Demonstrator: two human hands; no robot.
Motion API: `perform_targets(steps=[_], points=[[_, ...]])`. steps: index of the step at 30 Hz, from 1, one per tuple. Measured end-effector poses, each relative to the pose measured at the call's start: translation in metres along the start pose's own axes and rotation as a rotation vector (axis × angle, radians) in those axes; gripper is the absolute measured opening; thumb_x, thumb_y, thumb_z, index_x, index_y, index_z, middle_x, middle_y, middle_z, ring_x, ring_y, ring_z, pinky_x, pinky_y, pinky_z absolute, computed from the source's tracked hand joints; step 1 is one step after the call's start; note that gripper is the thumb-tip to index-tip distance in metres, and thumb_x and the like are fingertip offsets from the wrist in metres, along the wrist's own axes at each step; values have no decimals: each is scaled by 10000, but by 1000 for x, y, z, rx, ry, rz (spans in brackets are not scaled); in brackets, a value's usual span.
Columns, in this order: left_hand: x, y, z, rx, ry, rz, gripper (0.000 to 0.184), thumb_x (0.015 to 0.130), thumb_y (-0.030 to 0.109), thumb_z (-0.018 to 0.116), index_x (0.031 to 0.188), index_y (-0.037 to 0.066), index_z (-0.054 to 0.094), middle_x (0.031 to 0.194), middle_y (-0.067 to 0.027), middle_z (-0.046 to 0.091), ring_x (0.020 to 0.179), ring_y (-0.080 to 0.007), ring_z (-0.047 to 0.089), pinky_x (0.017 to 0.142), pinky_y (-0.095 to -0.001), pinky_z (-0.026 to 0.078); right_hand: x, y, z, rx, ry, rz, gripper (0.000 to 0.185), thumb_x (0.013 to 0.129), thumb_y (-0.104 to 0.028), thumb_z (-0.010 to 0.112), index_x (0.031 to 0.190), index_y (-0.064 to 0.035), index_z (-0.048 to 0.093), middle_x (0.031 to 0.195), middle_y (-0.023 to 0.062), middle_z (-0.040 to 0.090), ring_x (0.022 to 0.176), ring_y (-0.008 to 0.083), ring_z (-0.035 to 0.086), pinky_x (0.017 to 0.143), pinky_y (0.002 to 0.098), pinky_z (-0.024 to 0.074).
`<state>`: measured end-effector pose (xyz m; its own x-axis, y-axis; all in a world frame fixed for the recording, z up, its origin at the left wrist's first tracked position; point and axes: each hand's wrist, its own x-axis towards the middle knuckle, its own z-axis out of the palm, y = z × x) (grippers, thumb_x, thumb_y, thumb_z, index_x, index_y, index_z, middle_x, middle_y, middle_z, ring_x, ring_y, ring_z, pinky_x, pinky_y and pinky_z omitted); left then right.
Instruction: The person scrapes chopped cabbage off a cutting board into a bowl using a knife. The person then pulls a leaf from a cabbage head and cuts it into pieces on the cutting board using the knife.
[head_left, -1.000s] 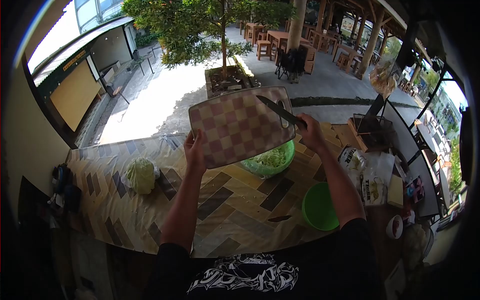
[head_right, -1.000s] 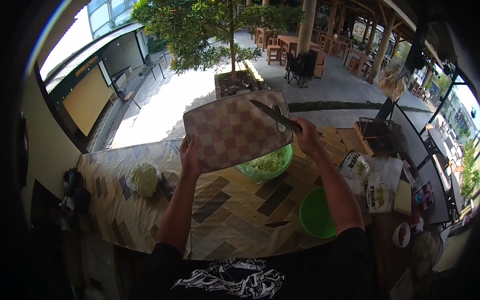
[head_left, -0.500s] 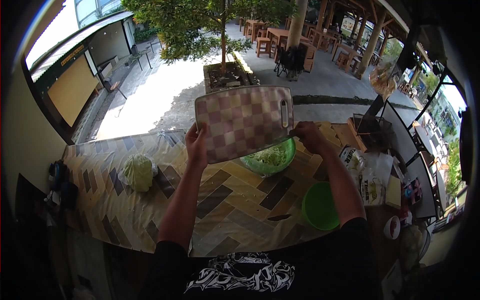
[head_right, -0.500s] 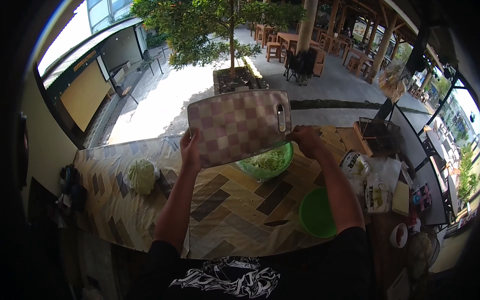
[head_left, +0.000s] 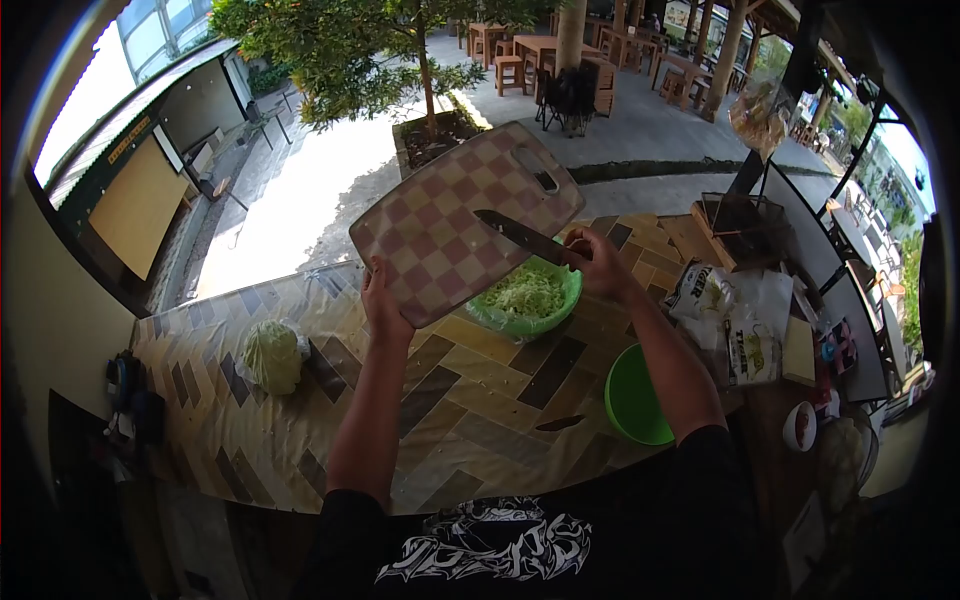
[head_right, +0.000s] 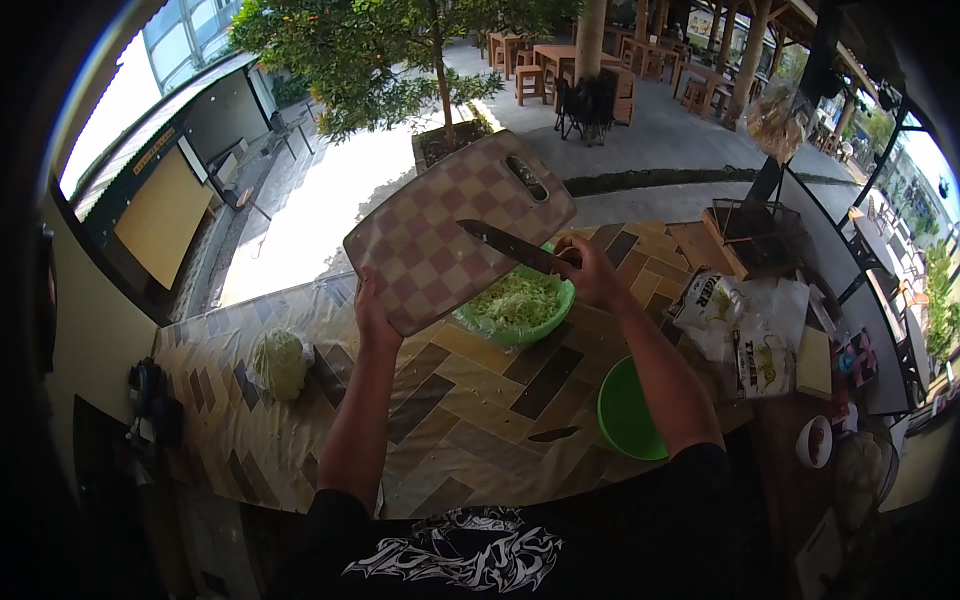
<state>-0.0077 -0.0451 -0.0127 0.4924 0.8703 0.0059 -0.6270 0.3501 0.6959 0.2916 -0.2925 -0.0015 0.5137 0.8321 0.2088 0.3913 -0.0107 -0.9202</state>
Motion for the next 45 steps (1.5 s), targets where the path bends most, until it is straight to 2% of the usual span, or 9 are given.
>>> perform_targets(steps=[7, 10, 16, 22, 25, 31, 35, 38, 45], points=[[-1, 14, -19, 29, 26, 72, 486, 1111, 403, 636, 1479, 92, 576, 1358, -90, 677, 1188, -282, 701, 976, -479, 608, -7, 31, -62, -345, -82, 108, 174, 1029, -77, 728, 1163, 28, 765, 1039, 58, 797, 956, 111, 716, 862, 318, 574], [-2, 19, -16, 96, 92, 173, 448, 1091, 379, 680, 1426, 86, 629, 1307, -72, 700, 1165, -244, 699, 948, -432, 594, -9, 31, -80, -416, 16, 0, 183, 1029, -90, 727, 1163, 24, 780, 1042, 63, 806, 949, 112, 717, 854, 332, 573], [-3, 11, -2, 206, -7, 315, 380, 1059, 336, 745, 1319, 62, 706, 1202, -33, 733, 1080, -163, 696, 896, -368, 566, 4, 34, -65, -430, 249, -143, 178, 957, -54, 759, 1124, 1, 786, 1039, 140, 779, 951, 261, 752, 868, 382, 571], [-10, 11, 13, 197, -67, 340, 395, 1061, 331, 744, 1321, 37, 699, 1184, -45, 738, 1063, -156, 695, 901, -358, 568, 0, 43, -76, -724, -8, -350, 201, 945, 21, 715, 1119, -43, 794, 1034, 143, 744, 993, 307, 731, 884, 399, 561], [-14, 11, 22, 211, -37, 345, 353, 1066, 318, 740, 1277, 37, 710, 1119, -21, 723, 995, -126, 668, 861, -323, 535, -5, 24, -67, -413, 85, -225, 191, 951, 8, 723, 1119, -48, 796, 1031, 159, 739, 986, 336, 719, 884, 419, 558], [-24, -6, 51, 393, -82, 505, 232, 1089, 252, 704, 1145, 27, 717, 944, 56, 611, 859, -54, 514, 777, -261, 395, 14, -10, -34, -481, 139, -436, 142, 1002, -23, 691, 1116, -23, 776, 1051, 151, 718, 996, 350, 702, 882, 442, 549], [-35, -7, 59, 464, -125, 532, 217, 1093, 236, 695, 1131, 23, 714, 933, 56, 607, 882, -45, 507, 781, -260, 392, 26, 4, -46, -767, 65, -640, 171, 916, 1, 701, 1037, -69, 800, 997, 166, 716, 990, 380, 690, 908, 483, 543], [-33, -1, 54, 473, -110, 582, 222, 1089, 239, 697, 1128, 21, 708, 942, 49, 612, 886, -54, 513, 784, -263, 399, 21, 23, -66, -817, -10, -575, 194, 884, 0, 695, 1027, -89, 790, 992, 158, 699, 998, 368, 686, 924, 485, 539], [-32, 15, 42, 373, -44, 511, 209, 1079, 231, 692, 1148, 34, 706, 987, 37, 619, 931, -78, 536, 840, -279, 423, 2, 59, -82, -656, 184, -428, 204, 897, -11, 667, 1073, -63, 756, 962, 148, 655, 938, 367, 662, 880, 464, 541]])
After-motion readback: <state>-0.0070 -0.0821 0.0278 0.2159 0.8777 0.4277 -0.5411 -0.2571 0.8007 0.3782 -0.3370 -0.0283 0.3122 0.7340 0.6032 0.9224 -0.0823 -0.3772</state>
